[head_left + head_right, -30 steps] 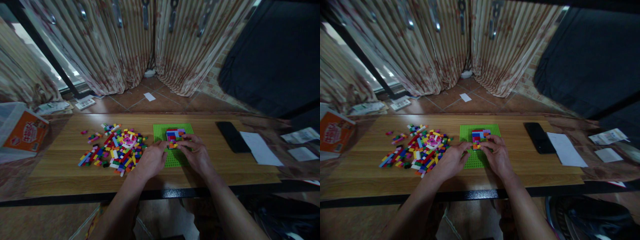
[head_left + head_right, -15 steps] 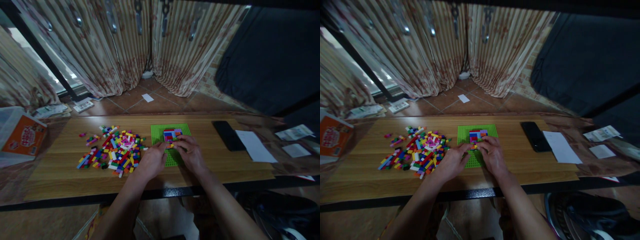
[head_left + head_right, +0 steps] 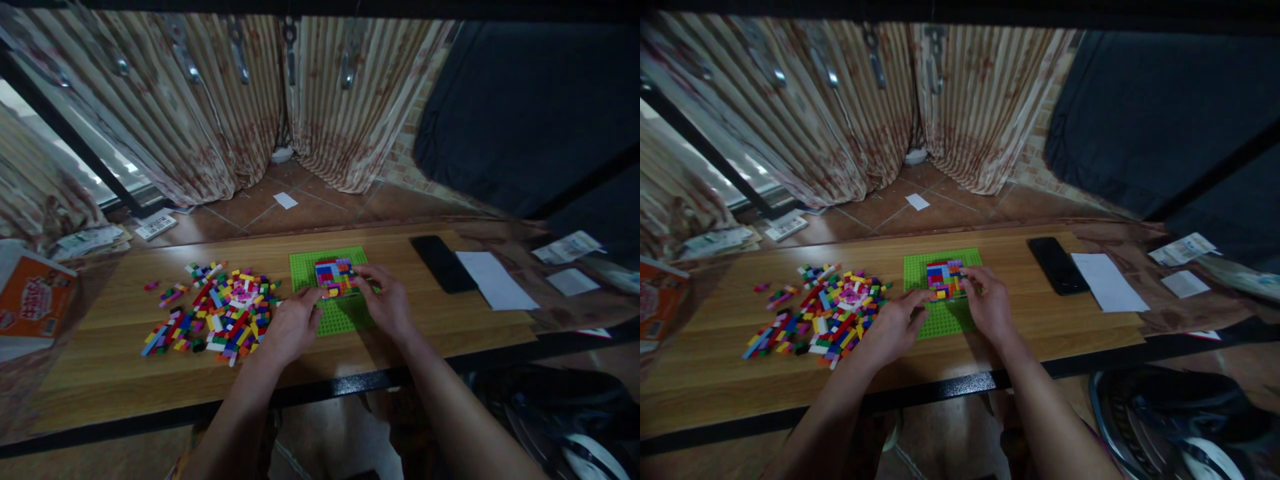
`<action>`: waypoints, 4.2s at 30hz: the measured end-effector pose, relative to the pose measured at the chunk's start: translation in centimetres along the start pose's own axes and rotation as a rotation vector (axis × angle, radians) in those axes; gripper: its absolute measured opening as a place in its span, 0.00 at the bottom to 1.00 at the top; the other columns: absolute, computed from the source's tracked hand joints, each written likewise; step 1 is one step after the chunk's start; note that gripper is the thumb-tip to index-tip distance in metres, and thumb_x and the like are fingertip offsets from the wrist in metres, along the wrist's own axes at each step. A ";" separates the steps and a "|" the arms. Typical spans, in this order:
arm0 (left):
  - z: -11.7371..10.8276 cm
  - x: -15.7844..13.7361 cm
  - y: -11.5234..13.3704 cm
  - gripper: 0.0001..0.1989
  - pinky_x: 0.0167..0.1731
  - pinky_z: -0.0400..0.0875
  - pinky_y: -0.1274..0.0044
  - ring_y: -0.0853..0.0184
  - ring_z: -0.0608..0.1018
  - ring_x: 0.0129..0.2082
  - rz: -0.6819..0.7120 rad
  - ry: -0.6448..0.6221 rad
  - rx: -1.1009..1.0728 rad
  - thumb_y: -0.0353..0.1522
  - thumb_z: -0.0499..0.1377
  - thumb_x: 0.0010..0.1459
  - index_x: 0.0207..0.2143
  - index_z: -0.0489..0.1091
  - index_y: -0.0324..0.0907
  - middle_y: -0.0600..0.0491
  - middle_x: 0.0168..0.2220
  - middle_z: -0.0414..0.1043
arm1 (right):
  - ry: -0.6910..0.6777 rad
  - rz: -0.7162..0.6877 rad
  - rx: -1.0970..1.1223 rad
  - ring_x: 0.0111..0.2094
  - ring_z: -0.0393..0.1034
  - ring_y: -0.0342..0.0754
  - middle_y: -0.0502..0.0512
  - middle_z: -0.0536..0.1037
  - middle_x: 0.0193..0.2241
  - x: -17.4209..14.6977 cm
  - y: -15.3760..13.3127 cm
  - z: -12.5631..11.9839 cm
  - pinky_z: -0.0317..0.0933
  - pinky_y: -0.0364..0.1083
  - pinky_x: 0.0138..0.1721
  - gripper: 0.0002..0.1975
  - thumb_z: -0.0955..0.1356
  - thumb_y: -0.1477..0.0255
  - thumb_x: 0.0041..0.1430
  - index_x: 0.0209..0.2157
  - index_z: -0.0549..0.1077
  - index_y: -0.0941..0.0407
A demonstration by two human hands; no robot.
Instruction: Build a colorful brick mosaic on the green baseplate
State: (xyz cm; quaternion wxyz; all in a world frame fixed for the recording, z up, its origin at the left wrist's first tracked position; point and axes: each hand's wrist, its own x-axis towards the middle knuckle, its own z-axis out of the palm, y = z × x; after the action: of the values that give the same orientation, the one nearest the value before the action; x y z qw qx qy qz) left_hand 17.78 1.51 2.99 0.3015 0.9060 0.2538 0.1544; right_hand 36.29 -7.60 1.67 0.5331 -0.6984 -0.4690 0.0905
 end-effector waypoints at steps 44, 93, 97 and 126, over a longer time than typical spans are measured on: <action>-8.9 -2.7 -5.1 0.07 0.29 0.73 0.80 0.73 0.76 0.26 -0.360 1.075 -0.787 0.30 0.64 0.48 0.32 0.75 0.39 0.55 0.27 0.75 | -0.284 -0.212 -0.234 0.43 0.71 0.54 0.60 0.77 0.40 -4.6 -5.0 8.9 0.65 0.55 0.47 0.11 0.64 0.69 0.64 0.44 0.75 0.56; -7.5 -2.0 -4.3 0.10 0.30 0.72 0.79 0.70 0.77 0.28 -0.403 0.925 -0.720 0.32 0.65 0.47 0.34 0.76 0.38 0.53 0.30 0.77 | -0.245 -0.121 -0.040 0.41 0.73 0.49 0.54 0.78 0.38 -2.0 -5.5 4.3 0.67 0.49 0.43 0.09 0.64 0.68 0.64 0.41 0.76 0.51; -7.0 -1.4 -4.1 0.10 0.30 0.71 0.79 0.69 0.77 0.28 -0.405 0.899 -0.699 0.32 0.65 0.47 0.34 0.76 0.38 0.53 0.29 0.77 | -0.125 0.074 -0.009 0.32 0.73 0.47 0.53 0.79 0.32 -2.0 -3.2 0.4 0.67 0.47 0.34 0.11 0.69 0.62 0.59 0.39 0.77 0.54; -4.8 -0.6 -2.4 0.10 0.35 0.74 0.74 0.65 0.80 0.31 -0.319 0.533 -0.289 0.33 0.57 0.57 0.38 0.75 0.39 0.50 0.33 0.79 | -0.318 -0.244 -0.482 0.37 0.71 0.51 0.58 0.75 0.35 -0.6 -2.3 0.3 0.65 0.49 0.40 0.13 0.59 0.77 0.64 0.38 0.75 0.56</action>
State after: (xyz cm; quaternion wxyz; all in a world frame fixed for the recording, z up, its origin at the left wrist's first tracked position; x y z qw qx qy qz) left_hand 14.39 5.06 5.13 0.3702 0.7306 0.4376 0.3710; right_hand 34.53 -7.85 3.21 0.2792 -0.7202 -0.6348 0.0203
